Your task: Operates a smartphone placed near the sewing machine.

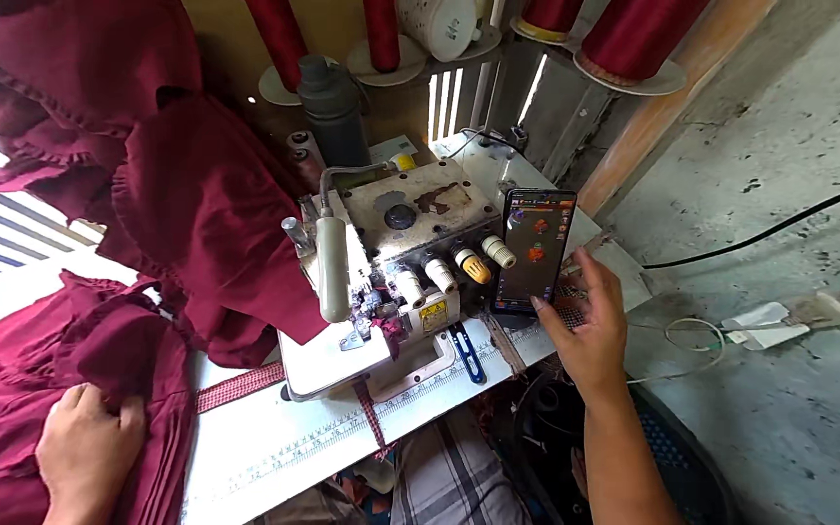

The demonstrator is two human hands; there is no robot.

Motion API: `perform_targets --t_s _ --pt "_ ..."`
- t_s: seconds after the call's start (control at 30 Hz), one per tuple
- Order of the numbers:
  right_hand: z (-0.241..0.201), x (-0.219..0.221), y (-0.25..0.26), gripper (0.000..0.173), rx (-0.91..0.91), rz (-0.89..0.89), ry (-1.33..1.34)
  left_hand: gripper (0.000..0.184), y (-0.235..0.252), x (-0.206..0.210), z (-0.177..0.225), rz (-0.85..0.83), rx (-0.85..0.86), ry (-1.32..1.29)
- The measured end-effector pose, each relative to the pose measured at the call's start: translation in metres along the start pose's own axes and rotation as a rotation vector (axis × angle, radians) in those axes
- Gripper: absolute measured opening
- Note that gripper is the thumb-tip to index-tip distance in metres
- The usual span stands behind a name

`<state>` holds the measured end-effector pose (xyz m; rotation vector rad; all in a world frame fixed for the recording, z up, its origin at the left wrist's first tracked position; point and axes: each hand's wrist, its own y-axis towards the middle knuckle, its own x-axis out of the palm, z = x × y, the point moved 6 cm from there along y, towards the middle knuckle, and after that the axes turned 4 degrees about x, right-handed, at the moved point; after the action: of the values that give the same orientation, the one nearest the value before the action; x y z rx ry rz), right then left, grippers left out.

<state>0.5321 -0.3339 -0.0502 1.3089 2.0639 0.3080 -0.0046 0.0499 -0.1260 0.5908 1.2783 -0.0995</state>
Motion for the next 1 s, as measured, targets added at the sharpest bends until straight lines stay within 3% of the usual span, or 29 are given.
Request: perform_targets --t_s 0.17,0.37,0.8,1.0 --pt "-0.014 0.005 0.008 0.051 -0.21 0.089 -0.247 0.043 -0.001 -0.005 0.008 -0.003 -0.039 -0.009" --pt "-0.015 0.009 0.005 0.022 -0.23 0.248 -0.265 0.041 0.001 -0.006 0.009 -0.002 -0.027 -0.012" --pt "-0.011 0.006 -0.006 0.024 -0.335 0.083 -0.374 0.042 0.002 -0.001 0.003 -0.005 -0.017 -0.024" --pt "-0.021 0.006 0.024 0.056 -0.252 0.018 -0.461 0.051 0.01 -0.018 0.003 -0.062 0.146 -0.103"
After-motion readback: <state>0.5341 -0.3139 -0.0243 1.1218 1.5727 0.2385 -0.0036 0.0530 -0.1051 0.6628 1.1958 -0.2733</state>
